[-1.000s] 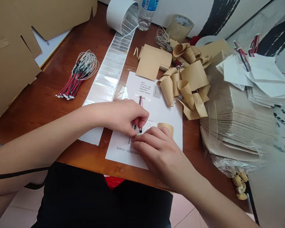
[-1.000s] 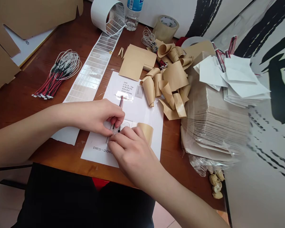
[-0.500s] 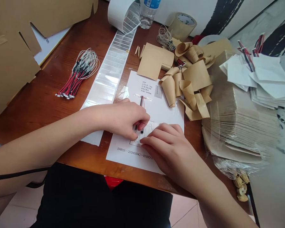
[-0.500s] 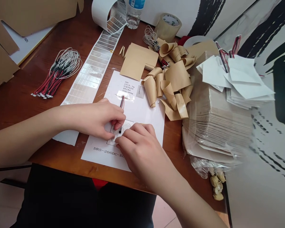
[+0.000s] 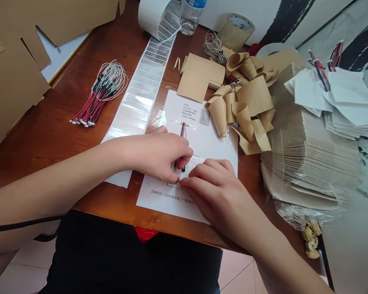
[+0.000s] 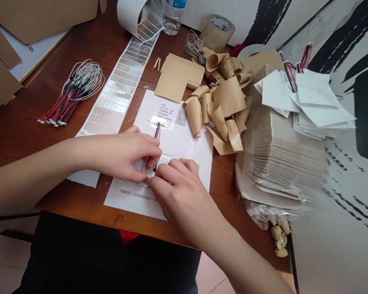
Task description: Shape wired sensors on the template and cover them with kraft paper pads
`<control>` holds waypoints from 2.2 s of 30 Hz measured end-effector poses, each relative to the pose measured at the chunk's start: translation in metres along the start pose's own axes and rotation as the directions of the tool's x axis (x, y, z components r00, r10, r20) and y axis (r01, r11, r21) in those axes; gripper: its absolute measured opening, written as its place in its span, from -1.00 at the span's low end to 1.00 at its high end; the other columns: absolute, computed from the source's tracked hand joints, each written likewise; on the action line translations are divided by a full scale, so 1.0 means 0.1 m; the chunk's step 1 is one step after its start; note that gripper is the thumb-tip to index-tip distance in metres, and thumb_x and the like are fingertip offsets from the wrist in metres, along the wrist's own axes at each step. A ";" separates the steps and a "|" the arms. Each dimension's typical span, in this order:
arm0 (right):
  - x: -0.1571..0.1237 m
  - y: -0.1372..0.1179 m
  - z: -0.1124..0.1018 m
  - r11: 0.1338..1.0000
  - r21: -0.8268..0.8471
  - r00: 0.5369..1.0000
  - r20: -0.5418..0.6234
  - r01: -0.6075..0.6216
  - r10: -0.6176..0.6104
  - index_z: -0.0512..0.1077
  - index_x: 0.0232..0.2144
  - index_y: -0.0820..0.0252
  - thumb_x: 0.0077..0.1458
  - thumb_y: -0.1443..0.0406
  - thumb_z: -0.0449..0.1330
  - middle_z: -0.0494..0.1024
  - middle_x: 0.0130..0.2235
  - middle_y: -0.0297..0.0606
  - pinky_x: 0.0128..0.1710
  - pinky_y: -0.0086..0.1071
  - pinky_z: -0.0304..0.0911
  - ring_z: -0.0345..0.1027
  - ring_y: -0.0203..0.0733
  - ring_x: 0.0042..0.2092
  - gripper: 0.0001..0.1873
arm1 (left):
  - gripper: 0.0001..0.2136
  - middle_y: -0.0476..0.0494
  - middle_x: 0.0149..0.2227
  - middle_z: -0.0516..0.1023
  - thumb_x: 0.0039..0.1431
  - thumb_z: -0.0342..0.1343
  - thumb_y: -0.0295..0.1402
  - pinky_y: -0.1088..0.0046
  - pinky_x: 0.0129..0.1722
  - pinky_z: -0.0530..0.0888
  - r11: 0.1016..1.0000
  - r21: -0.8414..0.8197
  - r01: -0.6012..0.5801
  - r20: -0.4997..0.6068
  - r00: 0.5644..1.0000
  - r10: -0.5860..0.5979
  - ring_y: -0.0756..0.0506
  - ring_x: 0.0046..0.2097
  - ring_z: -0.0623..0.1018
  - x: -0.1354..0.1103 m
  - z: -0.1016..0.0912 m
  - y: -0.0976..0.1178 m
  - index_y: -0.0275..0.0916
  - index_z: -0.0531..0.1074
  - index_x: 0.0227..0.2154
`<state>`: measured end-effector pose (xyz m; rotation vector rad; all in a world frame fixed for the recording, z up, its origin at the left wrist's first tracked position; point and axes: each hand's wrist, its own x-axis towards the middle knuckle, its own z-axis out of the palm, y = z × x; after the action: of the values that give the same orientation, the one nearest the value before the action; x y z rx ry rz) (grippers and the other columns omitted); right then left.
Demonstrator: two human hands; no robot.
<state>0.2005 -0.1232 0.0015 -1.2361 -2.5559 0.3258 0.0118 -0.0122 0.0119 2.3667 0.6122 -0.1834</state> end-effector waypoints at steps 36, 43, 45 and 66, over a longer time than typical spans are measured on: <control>0.03 0.10 0.06 1.000 0.024 0.999 -0.041 0.007 -0.006 0.51 -0.32 0.15 0.33 0.50 0.12 0.57 -0.22 -0.25 -0.14 -0.23 0.14 0.30 -0.17 -0.20 -0.75 | -0.90 -0.04 -0.28 0.47 0.10 0.21 -0.35 0.24 -0.04 0.20 1.000 0.015 -0.004 -0.017 1.000 0.004 -0.13 -0.19 0.45 -0.02 0.02 0.04 -0.21 0.41 -0.44; 0.03 0.10 0.05 1.000 0.020 0.997 -0.074 0.011 -0.010 0.50 -0.33 0.13 0.33 0.51 0.11 0.57 -0.26 -0.28 -0.17 -0.24 0.15 0.28 -0.20 -0.24 -0.73 | -0.90 -0.05 -0.26 0.48 0.11 0.22 -0.34 0.26 -0.03 0.20 0.999 0.038 0.003 -0.006 1.000 -0.003 -0.13 -0.16 0.46 -0.01 0.02 0.04 -0.20 0.41 -0.43; 0.03 0.10 0.06 1.000 0.010 0.998 -0.057 0.007 -0.007 0.49 -0.36 0.13 0.34 0.50 0.10 0.58 -0.24 -0.27 -0.18 -0.23 0.15 0.27 -0.20 -0.24 -0.72 | -0.90 -0.05 -0.25 0.48 0.11 0.22 -0.35 0.26 -0.03 0.20 0.999 0.042 0.007 0.000 1.000 -0.007 -0.13 -0.16 0.46 -0.01 0.02 0.05 -0.21 0.41 -0.43; 0.03 0.13 0.08 0.998 -0.020 0.997 -0.059 0.056 -0.057 0.56 -0.29 0.12 0.30 0.50 0.14 0.54 -0.25 -0.25 -0.18 -0.24 0.11 0.27 -0.18 -0.24 -0.75 | -0.86 -0.04 -0.26 0.46 0.10 0.25 -0.35 0.24 -0.02 0.18 0.998 0.035 0.047 -0.007 0.999 -0.047 -0.12 -0.18 0.44 0.00 0.03 0.07 -0.22 0.39 -0.44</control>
<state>0.2057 -0.1137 -0.0099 -1.1593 -2.5427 0.2501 0.0153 -0.0190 0.0139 2.3891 0.6727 -0.2093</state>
